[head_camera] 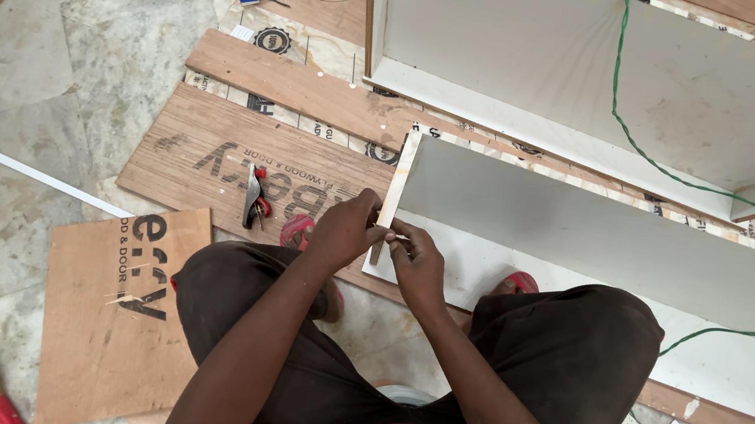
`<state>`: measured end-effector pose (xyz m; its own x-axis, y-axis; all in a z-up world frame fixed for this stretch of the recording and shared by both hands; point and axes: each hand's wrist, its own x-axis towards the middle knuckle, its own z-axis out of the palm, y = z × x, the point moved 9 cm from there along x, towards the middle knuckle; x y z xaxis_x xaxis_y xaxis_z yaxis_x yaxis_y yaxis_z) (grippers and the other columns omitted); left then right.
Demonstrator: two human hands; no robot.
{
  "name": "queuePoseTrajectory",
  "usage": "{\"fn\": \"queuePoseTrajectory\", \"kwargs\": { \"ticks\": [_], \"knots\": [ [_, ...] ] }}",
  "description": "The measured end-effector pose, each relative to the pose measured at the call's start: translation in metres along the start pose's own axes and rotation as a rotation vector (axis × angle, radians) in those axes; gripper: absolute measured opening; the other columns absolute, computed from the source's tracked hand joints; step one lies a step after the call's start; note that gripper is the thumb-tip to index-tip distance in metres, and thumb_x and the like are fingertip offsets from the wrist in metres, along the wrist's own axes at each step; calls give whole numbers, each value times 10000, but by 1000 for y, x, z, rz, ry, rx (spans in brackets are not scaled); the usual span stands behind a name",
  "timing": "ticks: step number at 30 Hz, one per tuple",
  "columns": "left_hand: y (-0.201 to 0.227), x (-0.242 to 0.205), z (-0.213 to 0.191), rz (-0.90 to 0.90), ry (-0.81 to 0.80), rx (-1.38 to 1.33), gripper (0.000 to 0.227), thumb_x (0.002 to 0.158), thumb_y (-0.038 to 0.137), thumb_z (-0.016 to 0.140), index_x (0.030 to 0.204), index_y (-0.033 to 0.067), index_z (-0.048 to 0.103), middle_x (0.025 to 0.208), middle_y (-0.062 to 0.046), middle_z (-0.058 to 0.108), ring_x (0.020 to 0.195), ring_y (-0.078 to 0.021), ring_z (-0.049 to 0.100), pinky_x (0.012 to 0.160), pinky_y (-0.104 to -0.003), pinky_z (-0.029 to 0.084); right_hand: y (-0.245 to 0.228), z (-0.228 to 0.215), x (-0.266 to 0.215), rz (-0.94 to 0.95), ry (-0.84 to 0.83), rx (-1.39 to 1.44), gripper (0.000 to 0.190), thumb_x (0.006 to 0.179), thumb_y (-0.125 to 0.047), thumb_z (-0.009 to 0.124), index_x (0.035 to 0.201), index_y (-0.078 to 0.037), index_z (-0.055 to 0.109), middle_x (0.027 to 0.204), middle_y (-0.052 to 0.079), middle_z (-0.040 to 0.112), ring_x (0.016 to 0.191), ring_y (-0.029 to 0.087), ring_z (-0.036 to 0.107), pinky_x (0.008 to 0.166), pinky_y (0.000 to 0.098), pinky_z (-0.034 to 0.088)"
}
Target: The person sits on the floor and applies white edge banding to the edges of a white wooden cabinet. They use a roll of tape to secure the banding, pressing it down with their fingers and smoothing it along the edge.
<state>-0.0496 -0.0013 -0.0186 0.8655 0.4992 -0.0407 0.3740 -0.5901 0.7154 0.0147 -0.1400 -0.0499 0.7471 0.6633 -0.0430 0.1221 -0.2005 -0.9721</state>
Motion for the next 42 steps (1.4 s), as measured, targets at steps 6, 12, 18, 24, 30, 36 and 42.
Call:
{"fn": "queuePoseTrajectory", "kwargs": {
  "ticks": [6,12,18,24,30,36,42],
  "knots": [
    [-8,2,2,52,42,-143,378,808,221,836,1022,42,581,900,-131,765,844,-291,759,721,-395,571,3,0,3,39,-6,16,360,940,-61,632,1298,-30,655,1184,99,725,997,177,724,850,315,569],
    [-34,5,13,13,-35,-448,331,827,107,800,1096,38,619,925,-102,785,885,-191,777,767,-313,603,14,2,7,68,-26,99,355,947,-38,620,1300,-15,645,1196,106,729,1077,169,727,873,306,579],
    [-41,8,17,4,-101,-402,467,760,149,856,1152,55,618,936,-71,762,877,-178,751,771,-317,597,17,2,8,83,-43,93,346,937,-54,645,1281,-13,652,1157,91,748,1045,167,735,855,306,576],
    [-38,17,16,-19,-89,-264,439,730,185,911,1028,43,623,847,-87,750,786,-186,731,703,-333,576,14,0,11,103,-56,21,316,945,-59,646,1255,-4,677,1106,103,766,977,201,720,815,321,566],
    [-57,27,-1,-87,-14,-178,63,856,95,682,892,67,725,788,-44,753,712,-162,725,667,-334,558,5,-14,27,-21,11,5,340,953,-17,578,1290,-12,621,1163,120,729,1015,190,756,852,305,568],
    [-25,34,-58,-264,270,-252,254,1038,269,578,889,111,710,676,-64,720,629,-200,704,644,-380,530,-46,-26,54,-296,103,-505,367,971,-48,574,1335,-69,618,1286,144,648,1071,311,694,877,409,562],
    [34,67,-57,49,333,41,120,935,221,711,942,102,708,920,-79,727,879,-308,691,739,-439,526,-84,-13,71,-505,76,-865,535,838,15,569,1371,-36,587,1413,138,547,1104,340,630,879,441,550]
  ]
}}
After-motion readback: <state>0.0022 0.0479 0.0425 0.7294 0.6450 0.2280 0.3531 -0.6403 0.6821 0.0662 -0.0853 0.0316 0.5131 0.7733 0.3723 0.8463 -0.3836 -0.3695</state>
